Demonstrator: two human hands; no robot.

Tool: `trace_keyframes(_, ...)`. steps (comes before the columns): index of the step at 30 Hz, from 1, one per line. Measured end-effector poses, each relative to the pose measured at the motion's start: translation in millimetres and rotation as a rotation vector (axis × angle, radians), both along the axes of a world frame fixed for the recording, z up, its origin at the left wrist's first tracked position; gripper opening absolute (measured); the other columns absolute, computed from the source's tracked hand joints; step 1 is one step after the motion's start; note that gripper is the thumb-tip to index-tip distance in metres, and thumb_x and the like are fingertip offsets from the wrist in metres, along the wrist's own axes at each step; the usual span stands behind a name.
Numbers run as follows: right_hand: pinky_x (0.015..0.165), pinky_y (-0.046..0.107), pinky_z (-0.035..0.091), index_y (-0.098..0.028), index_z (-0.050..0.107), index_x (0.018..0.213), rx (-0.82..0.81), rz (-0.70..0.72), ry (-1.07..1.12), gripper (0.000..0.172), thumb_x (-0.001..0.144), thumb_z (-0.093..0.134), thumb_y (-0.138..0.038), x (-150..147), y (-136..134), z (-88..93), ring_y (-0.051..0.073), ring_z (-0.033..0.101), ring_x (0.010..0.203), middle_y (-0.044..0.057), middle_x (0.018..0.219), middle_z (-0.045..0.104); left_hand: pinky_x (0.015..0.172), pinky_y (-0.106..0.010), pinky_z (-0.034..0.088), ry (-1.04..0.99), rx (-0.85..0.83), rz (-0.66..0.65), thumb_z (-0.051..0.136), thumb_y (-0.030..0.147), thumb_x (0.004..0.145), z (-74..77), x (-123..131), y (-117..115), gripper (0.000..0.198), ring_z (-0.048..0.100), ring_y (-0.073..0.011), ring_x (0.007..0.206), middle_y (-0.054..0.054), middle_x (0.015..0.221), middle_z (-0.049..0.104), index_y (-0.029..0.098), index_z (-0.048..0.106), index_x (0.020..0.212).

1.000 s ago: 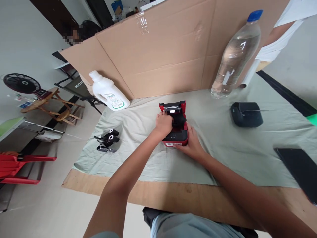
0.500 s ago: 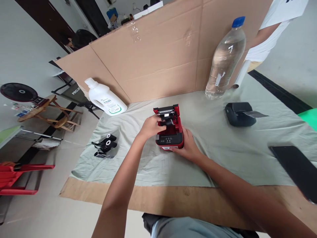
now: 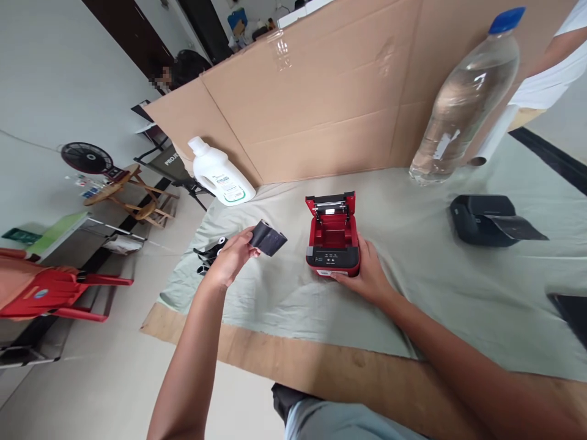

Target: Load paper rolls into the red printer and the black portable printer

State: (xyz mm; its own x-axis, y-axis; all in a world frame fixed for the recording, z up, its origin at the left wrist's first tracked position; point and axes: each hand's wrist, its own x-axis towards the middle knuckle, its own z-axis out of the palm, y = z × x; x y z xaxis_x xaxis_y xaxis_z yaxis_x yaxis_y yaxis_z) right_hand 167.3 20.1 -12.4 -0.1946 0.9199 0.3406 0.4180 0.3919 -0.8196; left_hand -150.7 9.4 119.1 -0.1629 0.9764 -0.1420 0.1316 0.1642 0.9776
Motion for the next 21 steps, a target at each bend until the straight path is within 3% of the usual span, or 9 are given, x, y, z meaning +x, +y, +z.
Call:
trace_keyframes(5, 0.109, 0.061, 0.044, -0.028, 0.030, 0.160, -0.004, -0.001, 0.001, 0.105, 0.074, 0.083, -0.058, -1, 2, -2.9, 0.042, 0.049, 0.132, 0.015, 0.145, 0.053, 0.067, -0.025, 0.046, 0.113, 0.004, 0.085, 0.086, 0.054, 0.069, -12.2, -22, -13, 0.053, 0.053, -0.0132, 0.069, 0.000, 0.084, 0.062, 0.020, 0.067, 0.105)
trace_keyframes(10, 0.108, 0.064, 0.045, -0.029, 0.024, 0.162, 0.027, 0.001, -0.007, 0.109, 0.075, 0.080, -0.061, -1, 4, -8.0, 0.044, 0.048, 0.133, 0.015, 0.147, 0.050, 0.069, -0.026, 0.047, 0.157, 0.033, 0.115, 0.082, 0.063, 0.071, -22.2, -33, -12, 0.051, 0.058, -0.0176, 0.078, -0.003, 0.083, 0.064, 0.017, 0.067, 0.090)
trace_keyframes(15, 0.106, 0.065, 0.046, -0.031, 0.026, 0.161, 0.026, 0.007, -0.011, 0.107, 0.075, 0.081, -0.061, -2, 4, -5.7, 0.043, 0.049, 0.131, 0.014, 0.147, 0.051, 0.059, -0.025, 0.040, 0.247, 0.077, 0.197, 0.080, 0.062, 0.070, -28.6, -41, -2, 0.055, 0.052, -0.0152, 0.065, 0.000, 0.072, 0.060, 0.019, 0.066, 0.101)
trace_keyframes(18, 0.109, 0.063, 0.044, -0.030, 0.027, 0.160, 0.035, 0.017, -0.008, 0.105, 0.076, 0.081, -0.061, -1, 4, -4.0, 0.041, 0.048, 0.133, 0.013, 0.149, 0.050, 0.056, -0.026, 0.030, 0.475, 0.079, 0.202, 0.070, 0.061, 0.079, -30.9, -57, 11, 0.042, 0.042, -0.0137, 0.058, 0.004, 0.061, 0.047, 0.021, 0.057, 0.080)
trace_keyframes(21, 0.108, 0.064, 0.044, -0.030, 0.027, 0.160, 0.036, 0.016, -0.014, 0.103, 0.077, 0.080, -0.061, -1, 4, -4.1, 0.041, 0.049, 0.132, 0.013, 0.148, 0.051, 0.059, -0.029, 0.025, 0.882, 0.035, 0.203, 0.058, 0.058, 0.090, -26.8, -81, 38, 0.046, 0.038, -0.0156, 0.058, 0.003, 0.057, 0.038, 0.023, 0.040, 0.065)
